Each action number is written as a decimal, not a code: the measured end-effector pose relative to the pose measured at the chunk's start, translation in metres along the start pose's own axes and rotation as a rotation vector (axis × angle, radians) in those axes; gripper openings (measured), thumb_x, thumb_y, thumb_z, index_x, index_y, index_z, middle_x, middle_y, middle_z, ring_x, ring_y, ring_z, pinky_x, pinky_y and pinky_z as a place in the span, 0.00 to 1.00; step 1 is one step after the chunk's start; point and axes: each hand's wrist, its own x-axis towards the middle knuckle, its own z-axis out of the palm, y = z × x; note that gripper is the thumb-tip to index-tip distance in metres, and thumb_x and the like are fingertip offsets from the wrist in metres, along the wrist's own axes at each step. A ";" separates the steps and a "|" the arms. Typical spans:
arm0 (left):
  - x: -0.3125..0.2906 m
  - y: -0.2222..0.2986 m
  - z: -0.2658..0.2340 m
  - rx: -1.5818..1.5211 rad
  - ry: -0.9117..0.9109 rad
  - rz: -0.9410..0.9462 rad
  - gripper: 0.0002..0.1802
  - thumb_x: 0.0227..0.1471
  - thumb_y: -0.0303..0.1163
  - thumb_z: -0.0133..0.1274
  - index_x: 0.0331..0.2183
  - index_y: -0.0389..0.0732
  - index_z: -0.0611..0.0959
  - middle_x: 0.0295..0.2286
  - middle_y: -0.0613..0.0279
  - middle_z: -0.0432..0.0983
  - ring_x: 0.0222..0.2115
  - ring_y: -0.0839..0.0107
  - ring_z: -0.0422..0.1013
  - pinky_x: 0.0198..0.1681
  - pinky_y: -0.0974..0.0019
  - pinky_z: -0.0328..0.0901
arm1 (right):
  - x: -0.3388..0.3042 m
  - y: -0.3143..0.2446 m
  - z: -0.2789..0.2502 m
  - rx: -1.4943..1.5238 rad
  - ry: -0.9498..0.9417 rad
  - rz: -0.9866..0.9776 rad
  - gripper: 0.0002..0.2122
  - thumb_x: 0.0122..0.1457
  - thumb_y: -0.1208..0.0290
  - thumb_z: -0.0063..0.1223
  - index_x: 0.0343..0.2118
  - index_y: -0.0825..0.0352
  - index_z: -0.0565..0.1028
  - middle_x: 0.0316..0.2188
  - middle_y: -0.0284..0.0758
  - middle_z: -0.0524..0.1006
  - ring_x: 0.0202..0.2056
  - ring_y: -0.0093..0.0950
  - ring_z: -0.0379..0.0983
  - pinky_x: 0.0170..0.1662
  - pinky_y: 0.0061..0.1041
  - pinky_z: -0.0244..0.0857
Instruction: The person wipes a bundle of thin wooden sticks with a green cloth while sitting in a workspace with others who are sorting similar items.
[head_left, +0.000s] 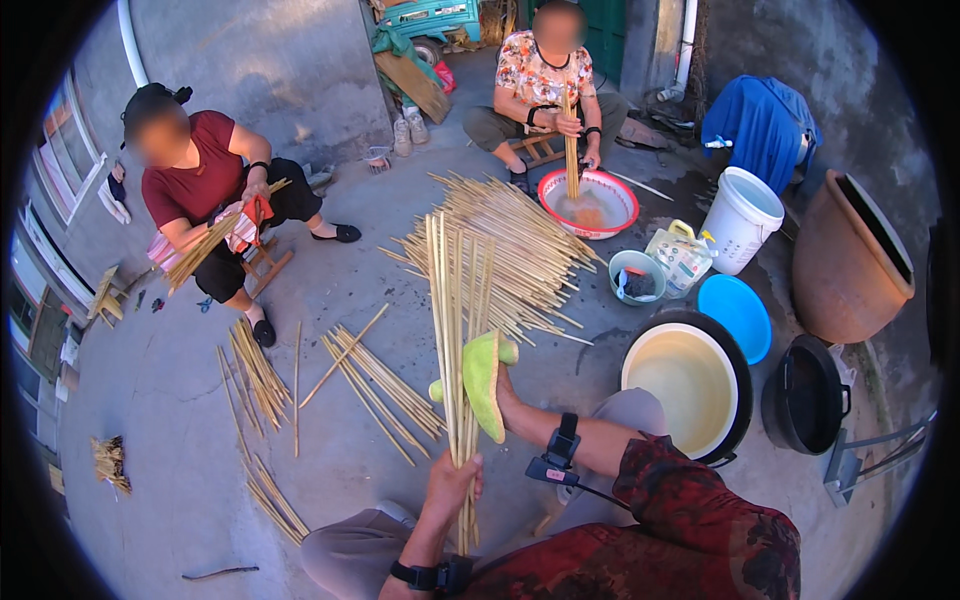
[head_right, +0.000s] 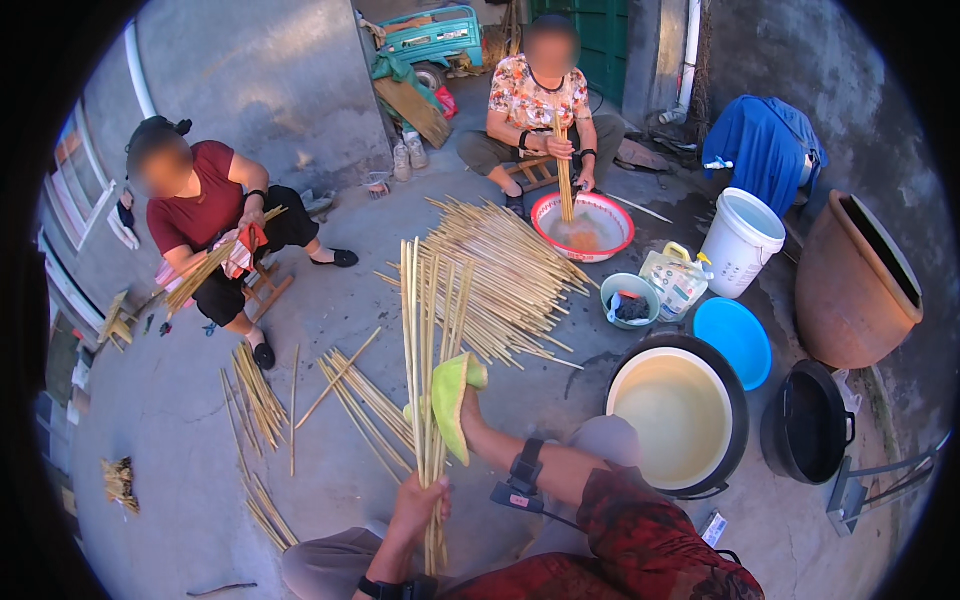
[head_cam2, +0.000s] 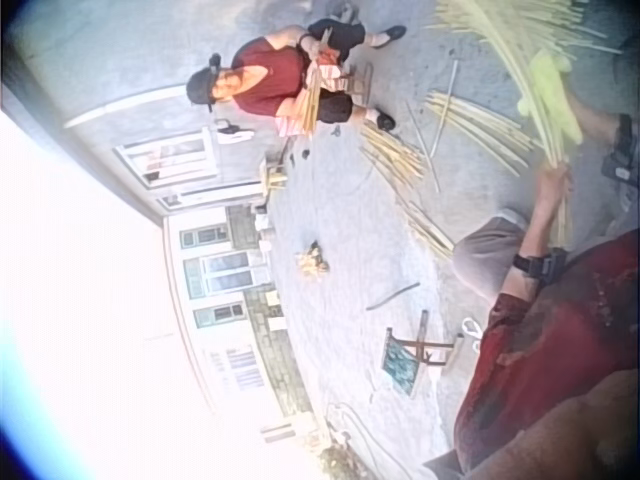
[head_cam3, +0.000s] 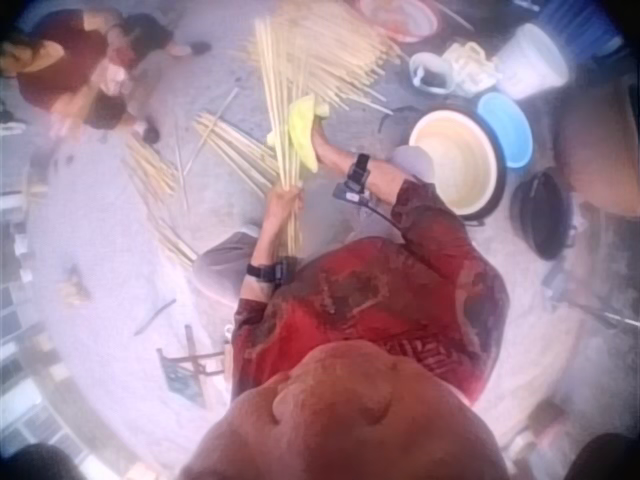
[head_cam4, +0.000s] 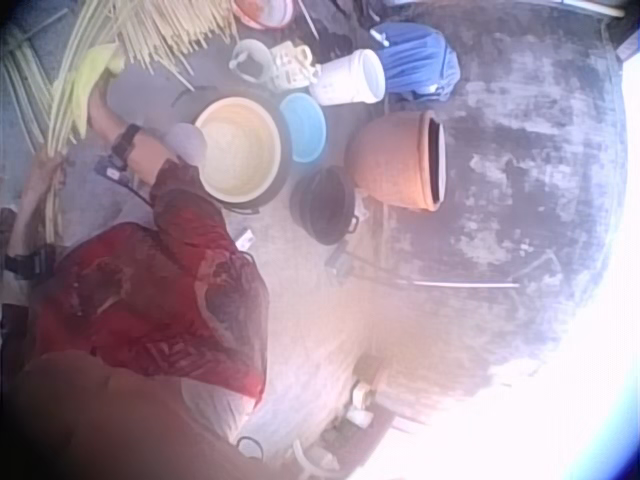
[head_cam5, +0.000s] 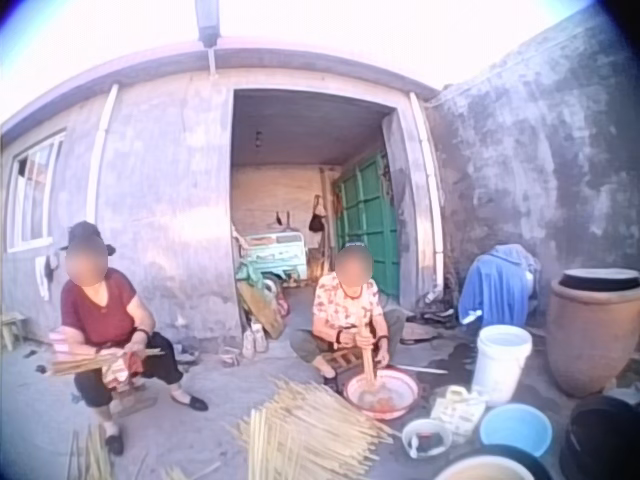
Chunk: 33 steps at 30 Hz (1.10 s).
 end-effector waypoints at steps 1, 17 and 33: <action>0.000 0.000 0.001 0.007 -0.002 0.005 0.07 0.48 0.29 0.47 0.28 0.38 0.66 0.15 0.66 0.64 0.11 0.77 0.62 0.12 0.75 0.57 | 0.002 0.001 -0.002 0.000 -0.001 -0.001 0.13 0.57 0.60 0.34 0.28 0.64 0.67 0.21 0.33 0.70 0.21 0.26 0.68 0.22 0.23 0.65; -0.015 0.006 -0.001 0.194 -0.063 0.105 0.08 0.49 0.29 0.47 0.28 0.37 0.66 0.14 0.67 0.63 0.11 0.79 0.60 0.13 0.75 0.57 | 0.037 -0.008 -0.020 0.140 -0.049 -0.138 0.16 0.57 0.54 0.31 0.31 0.63 0.65 0.24 0.35 0.69 0.25 0.28 0.70 0.27 0.28 0.67; -0.129 0.027 -0.059 0.306 -0.179 -0.056 0.20 0.47 0.31 0.49 0.44 0.42 0.69 0.23 0.71 0.69 0.17 0.84 0.60 0.16 0.79 0.56 | 0.081 -0.130 -0.074 0.380 -0.081 -0.396 0.23 0.51 0.43 0.35 0.31 0.61 0.68 0.27 0.37 0.72 0.29 0.38 0.70 0.32 0.39 0.65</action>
